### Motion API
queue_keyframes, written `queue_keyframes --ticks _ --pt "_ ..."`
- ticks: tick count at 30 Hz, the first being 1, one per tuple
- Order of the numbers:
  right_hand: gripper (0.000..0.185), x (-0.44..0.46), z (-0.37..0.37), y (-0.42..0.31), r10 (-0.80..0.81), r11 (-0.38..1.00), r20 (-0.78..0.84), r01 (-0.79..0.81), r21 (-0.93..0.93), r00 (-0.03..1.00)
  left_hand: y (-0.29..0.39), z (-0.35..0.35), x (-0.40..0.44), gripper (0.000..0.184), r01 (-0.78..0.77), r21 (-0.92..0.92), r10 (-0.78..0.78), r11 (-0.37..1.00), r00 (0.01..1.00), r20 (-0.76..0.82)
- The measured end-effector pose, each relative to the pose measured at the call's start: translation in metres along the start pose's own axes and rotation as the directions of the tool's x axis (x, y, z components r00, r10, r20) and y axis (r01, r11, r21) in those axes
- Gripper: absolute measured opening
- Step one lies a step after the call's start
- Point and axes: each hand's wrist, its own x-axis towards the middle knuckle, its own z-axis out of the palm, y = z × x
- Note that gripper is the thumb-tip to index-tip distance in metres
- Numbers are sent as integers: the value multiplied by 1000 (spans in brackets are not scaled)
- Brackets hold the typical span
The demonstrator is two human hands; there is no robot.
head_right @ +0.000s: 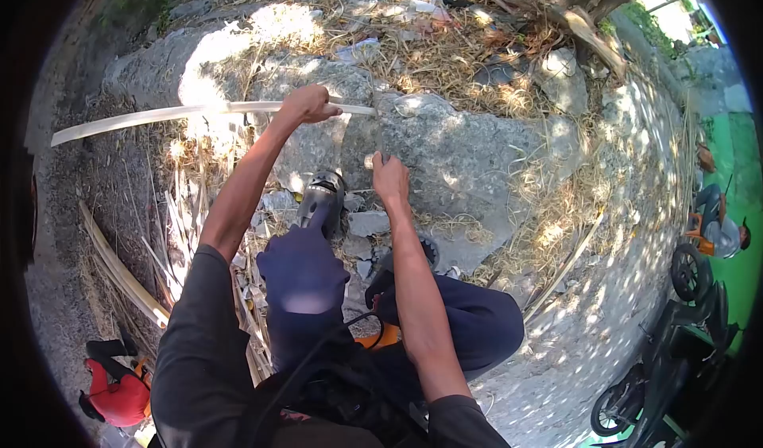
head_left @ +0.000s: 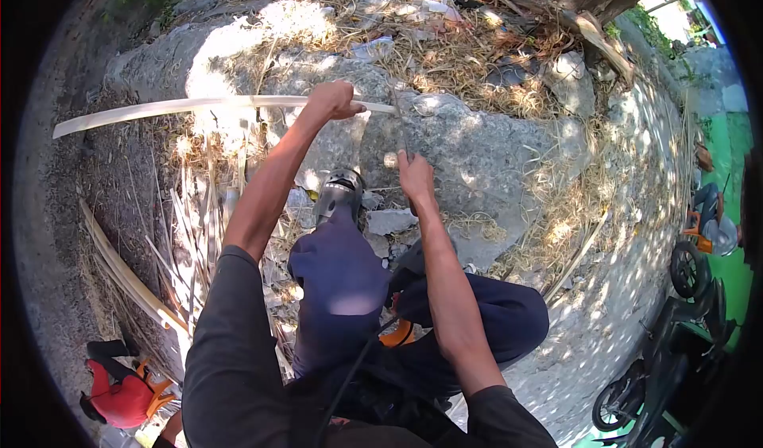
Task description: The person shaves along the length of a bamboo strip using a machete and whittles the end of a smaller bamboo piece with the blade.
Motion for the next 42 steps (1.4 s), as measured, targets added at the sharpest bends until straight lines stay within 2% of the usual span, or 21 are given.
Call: queue_keyframes --ticks 3,6,7,9,10,13,15,18,20,22,23,24,26,29,32,35,36,37,38,40,42 --pt "54 -7 -17 -26 -50 999 -58 49 -22 997 -4 -37 4 63 -37 15 38 999 998 -51" --pt "56 -15 -31 -37 -82 989 -92 92 114 992 0 -55 2 68 -111 -54 106 992 991 -83" --pt "56 -12 -22 -20 -82 989 -91 92 113 993 -5 -33 7 68 -110 -56 106 992 991 -82" --pt "54 4 5 28 17 993 53 -23 113 998 -17 29 30 69 -149 -27 151 988 983 106" --pt "53 5 4 28 20 1000 14 -20 -7 1000 -17 36 33 69 -132 -72 140 989 984 113" --pt "54 3 -5 22 2 1000 -40 -2 -9 999 -8 39 15 66 -90 -119 105 989 987 124" --pt "55 1 -7 17 -14 1000 -40 13 -22 999 -4 22 15 63 -67 -111 81 992 989 122" --pt "55 -1 -14 4 -41 997 0 40 -59 999 20 -19 2 56 -27 56 27 998 1000 8" --pt "57 -8 -26 -16 -33 999 -49 33 2 998 27 -46 -2 61 -8 23 7 1000 1000 26" --pt "57 -17 -28 -13 13 999 -5 -12 44 1000 31 -51 -5 62 -1 -16 2 1000 996 86" --pt "57 -17 -33 -14 32 996 22 -34 82 999 30 -35 -5 62 0 -15 1 1000 996 86" --pt "56 1 -7 26 99 995 90 -101 16 991 28 -1 0 63 -10 -18 12 1000 993 117" --pt "57 -2 -13 24 80 996 69 -82 38 994 22 35 12 63 -36 -38 40 999 991 131" --pt "55 -15 -35 -1 130 990 105 -135 42 986 30 37 6 60 -31 -44 37 999 990 138" --pt "54 -7 -15 35 35 999 17 -34 -34 999 48 37 -6 55 3 -15 -1 1000 994 112" --pt "52 6 -12 55 -2 996 34 -1 91 999 63 32 -20 49 25 10 -26 1000 1000 13" --pt "51 4 -18 51 134 933 176 -184 308 975 65 31 -24 46 12 54 -13 998 1000 6" --pt "52 0 -22 49 230 793 342 -379 478 911 68 31 -27 44 -2 96 2 995 1000 2" --pt "52 -1 -25 45 231 789 338 -379 484 912 66 27 -29 44 -8 102 8 995 1000 3" --pt "50 -7 -24 45 159 853 260 -265 451 953 56 24 -35 49 -149 240 154 959 988 -3" --pt "50 -9 -18 45 138 880 210 -217 423 968 48 19 -38 47 -157 222 167 962 986 -23"
